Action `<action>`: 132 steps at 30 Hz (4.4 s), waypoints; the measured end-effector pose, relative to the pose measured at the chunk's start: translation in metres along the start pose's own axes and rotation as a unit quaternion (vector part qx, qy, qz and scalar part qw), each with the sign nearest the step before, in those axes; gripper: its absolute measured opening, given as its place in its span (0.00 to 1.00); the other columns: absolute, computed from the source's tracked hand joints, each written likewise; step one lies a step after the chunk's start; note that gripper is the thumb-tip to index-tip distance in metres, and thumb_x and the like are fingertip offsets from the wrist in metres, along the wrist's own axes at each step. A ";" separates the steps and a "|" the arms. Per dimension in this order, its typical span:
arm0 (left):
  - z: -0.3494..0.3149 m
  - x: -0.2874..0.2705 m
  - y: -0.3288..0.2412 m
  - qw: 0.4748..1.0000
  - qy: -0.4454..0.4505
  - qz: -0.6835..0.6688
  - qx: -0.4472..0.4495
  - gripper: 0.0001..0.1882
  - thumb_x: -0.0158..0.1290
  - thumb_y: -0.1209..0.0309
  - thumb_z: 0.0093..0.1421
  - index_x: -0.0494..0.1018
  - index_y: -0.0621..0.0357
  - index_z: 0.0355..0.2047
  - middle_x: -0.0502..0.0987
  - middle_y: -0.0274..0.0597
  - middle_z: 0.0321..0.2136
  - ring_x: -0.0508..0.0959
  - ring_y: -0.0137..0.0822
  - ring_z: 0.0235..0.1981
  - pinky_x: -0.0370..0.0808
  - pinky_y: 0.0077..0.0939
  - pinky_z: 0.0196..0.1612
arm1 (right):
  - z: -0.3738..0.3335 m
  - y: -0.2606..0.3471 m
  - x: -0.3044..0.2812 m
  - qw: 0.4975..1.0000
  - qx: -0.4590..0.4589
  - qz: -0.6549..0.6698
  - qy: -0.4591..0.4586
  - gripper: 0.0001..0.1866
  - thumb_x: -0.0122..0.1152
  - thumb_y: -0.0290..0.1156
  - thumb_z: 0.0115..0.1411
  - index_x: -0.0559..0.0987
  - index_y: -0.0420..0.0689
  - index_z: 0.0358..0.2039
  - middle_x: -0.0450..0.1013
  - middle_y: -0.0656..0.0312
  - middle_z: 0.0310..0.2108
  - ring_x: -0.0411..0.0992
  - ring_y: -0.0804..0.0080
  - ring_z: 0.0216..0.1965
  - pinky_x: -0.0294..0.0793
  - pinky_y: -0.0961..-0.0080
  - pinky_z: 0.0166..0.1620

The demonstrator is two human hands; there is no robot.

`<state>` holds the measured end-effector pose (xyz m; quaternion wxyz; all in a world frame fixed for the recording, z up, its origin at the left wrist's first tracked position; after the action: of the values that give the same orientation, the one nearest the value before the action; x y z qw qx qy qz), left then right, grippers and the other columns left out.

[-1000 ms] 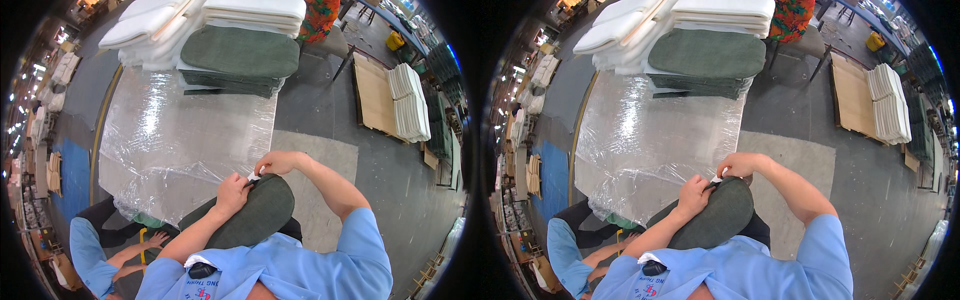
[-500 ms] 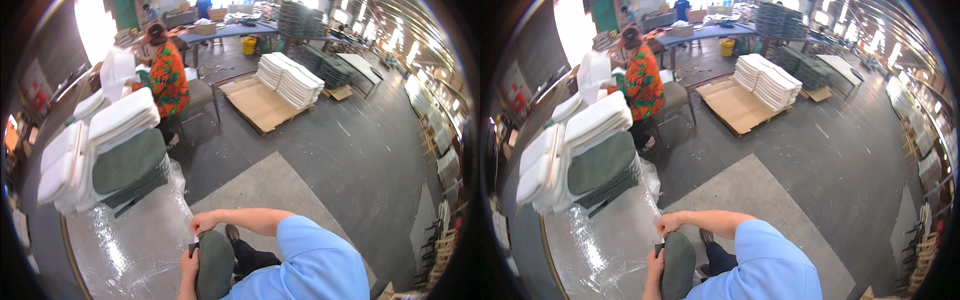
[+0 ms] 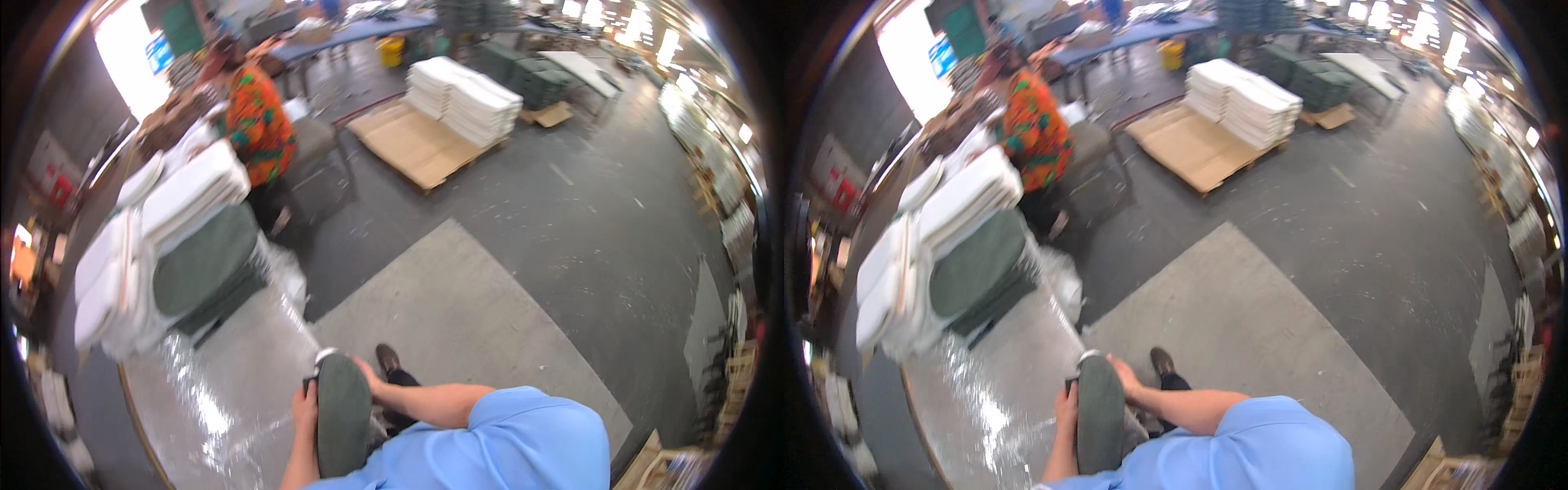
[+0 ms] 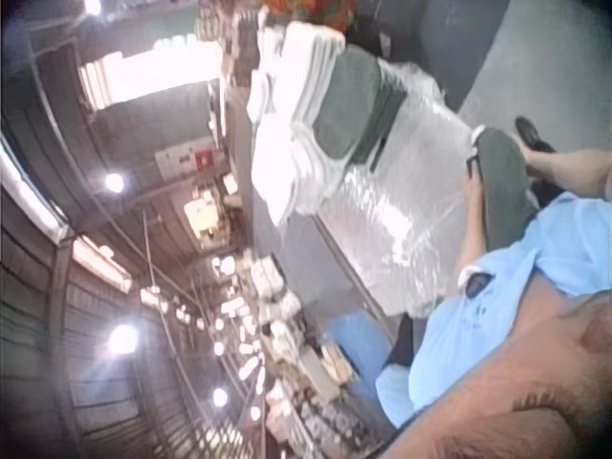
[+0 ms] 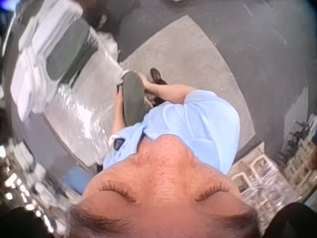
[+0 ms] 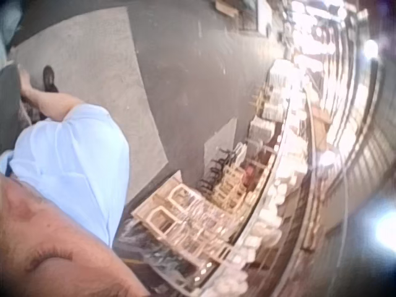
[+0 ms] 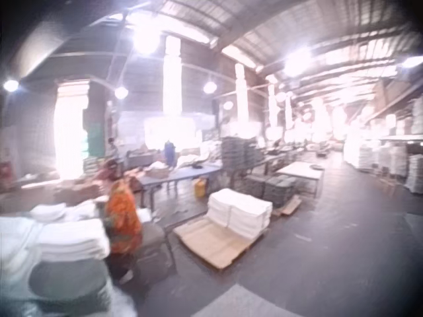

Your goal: The person repeatedly picks up white foam inserts and green fabric covers, inserts the foam into the covers by hand, and places the finished cushions onto a stack on the table. The process is repeated for multiple units.

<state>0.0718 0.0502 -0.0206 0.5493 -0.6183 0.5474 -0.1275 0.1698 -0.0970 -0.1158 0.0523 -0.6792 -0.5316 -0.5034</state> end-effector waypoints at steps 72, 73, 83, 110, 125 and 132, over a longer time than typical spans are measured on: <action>0.072 0.032 -0.017 0.994 -0.025 0.097 0.030 0.16 0.54 0.64 0.74 0.72 0.63 0.31 0.73 0.49 0.21 0.68 0.41 0.21 0.68 0.35 0.28 | -0.013 -0.004 0.017 0.876 0.031 -0.434 -0.205 0.25 0.43 0.45 0.76 0.81 0.36 0.37 0.76 0.36 0.34 0.73 0.32 0.41 0.72 0.48 0.43; 0.071 0.033 -0.020 0.993 -0.032 0.106 0.038 0.16 0.54 0.64 0.74 0.72 0.63 0.31 0.73 0.48 0.21 0.67 0.40 0.21 0.68 0.34 0.28 | -0.014 -0.002 0.020 0.882 0.030 -0.418 -0.216 0.26 0.42 0.46 0.76 0.81 0.36 0.36 0.75 0.36 0.33 0.74 0.32 0.40 0.72 0.48 0.42; 0.073 0.025 -0.017 0.958 -0.048 0.254 0.125 0.16 0.57 0.62 0.72 0.75 0.62 0.32 0.75 0.45 0.36 0.72 0.46 0.44 0.69 0.40 0.49 | -0.020 0.008 0.022 0.899 -0.023 -0.359 -0.248 0.27 0.46 0.46 0.78 0.78 0.35 0.31 0.72 0.50 0.22 0.66 0.69 0.24 0.71 0.64 0.33; 0.058 0.052 -0.050 0.944 -0.002 0.251 0.213 0.14 0.64 0.65 0.63 0.78 0.62 0.26 0.66 0.54 0.67 0.53 0.65 0.75 0.49 0.69 0.73 | 0.026 0.169 0.022 0.853 0.165 -0.476 0.139 0.10 0.70 0.34 0.66 0.88 0.44 0.44 0.78 0.62 0.40 0.76 0.73 0.42 0.75 0.75 0.48; 0.087 0.075 -0.052 0.944 0.095 0.271 0.162 0.18 0.57 0.63 0.67 0.84 0.67 0.28 0.66 0.58 0.68 0.50 0.64 0.76 0.45 0.61 0.76 | 0.021 0.124 -0.009 0.872 0.207 -0.424 -0.133 0.10 0.64 0.33 0.70 0.81 0.40 0.35 0.78 0.65 0.31 0.73 0.79 0.33 0.75 0.74 0.38; 0.093 0.078 -0.043 0.950 0.089 0.259 0.151 0.16 0.58 0.66 0.65 0.84 0.67 0.26 0.69 0.51 0.67 0.48 0.61 0.77 0.43 0.59 0.77 | 0.043 0.113 -0.022 0.881 0.402 -0.214 -0.125 0.09 0.65 0.32 0.68 0.79 0.44 0.31 0.77 0.65 0.28 0.74 0.76 0.25 0.75 0.72 0.28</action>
<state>0.1942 0.0279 -0.0537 0.5996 -0.3509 0.7098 -0.1163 0.2859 -0.1346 -0.1005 0.1451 -0.5267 -0.8229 -0.1563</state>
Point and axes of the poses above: each hand's wrist, its own z-axis towards the middle knuckle, its own x-axis out of the palm, y = z × x, the point moved 1 cm from there along z, towards the middle knuckle
